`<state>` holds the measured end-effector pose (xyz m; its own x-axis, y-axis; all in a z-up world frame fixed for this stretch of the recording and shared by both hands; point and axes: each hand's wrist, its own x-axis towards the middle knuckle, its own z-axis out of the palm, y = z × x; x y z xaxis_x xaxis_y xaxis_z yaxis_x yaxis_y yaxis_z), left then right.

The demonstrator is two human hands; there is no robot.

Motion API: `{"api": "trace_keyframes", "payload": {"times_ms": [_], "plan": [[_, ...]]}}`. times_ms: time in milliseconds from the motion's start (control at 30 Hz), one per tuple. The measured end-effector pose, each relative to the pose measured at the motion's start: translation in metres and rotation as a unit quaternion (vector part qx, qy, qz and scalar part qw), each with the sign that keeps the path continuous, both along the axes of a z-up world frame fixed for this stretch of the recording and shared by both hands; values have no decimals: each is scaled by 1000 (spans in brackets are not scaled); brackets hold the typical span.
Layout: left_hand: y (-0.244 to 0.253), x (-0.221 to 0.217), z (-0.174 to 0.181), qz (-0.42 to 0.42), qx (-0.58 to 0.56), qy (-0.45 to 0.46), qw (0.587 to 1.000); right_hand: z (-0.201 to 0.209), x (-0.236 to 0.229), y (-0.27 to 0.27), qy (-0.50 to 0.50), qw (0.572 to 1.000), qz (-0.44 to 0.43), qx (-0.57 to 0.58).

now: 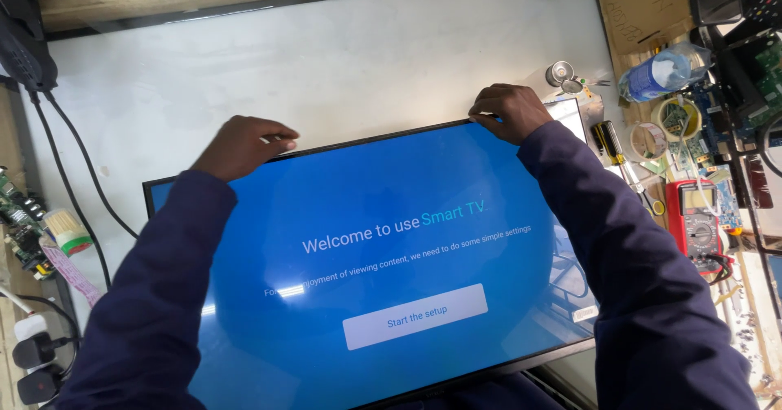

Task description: The person applies adhesive tape to the top edge of a television screen by hand, smoothing the tape along the bezel.

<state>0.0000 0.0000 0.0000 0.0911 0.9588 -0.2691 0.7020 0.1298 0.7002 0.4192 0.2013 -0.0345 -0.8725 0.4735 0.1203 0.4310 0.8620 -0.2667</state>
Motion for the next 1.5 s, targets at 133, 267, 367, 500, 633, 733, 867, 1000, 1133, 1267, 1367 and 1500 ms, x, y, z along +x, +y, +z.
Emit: {"api": "trace_keyframes", "payload": {"times_ms": [133,267,367,500,633,733,867,1000,1133,1267,1367,1500], "plan": [[16,8,-43,-14,28,60,998,1,6,5,-29,999,-7,14],[2,-19,-52,8,33,40,999,-6,26,16,-47,997,-20,53],[-24,-40,-43,46,9,16,999,-17,39,19,-55,994,-23,87],[-53,-69,-41,120,-20,-27,992,3,52,3,11,992,-25,122],[-74,-101,-62,159,-3,-4,987,68,71,-57,40,990,-66,120],[-94,-121,-81,158,43,164,973,148,76,-140,171,980,-93,-39],[-114,-105,-61,155,161,254,941,253,64,-279,350,899,103,-244],[-136,-68,-25,77,248,212,942,268,66,-338,451,789,225,-351],[-163,-44,9,70,237,175,953,271,75,-337,409,785,292,-361],[-205,-31,36,13,197,225,954,273,106,-363,367,780,317,-396],[-233,-23,51,53,91,273,956,243,144,-350,396,862,167,-269],[-260,-170,-95,465,-499,-288,672,137,254,-276,238,908,-327,-107]]}}
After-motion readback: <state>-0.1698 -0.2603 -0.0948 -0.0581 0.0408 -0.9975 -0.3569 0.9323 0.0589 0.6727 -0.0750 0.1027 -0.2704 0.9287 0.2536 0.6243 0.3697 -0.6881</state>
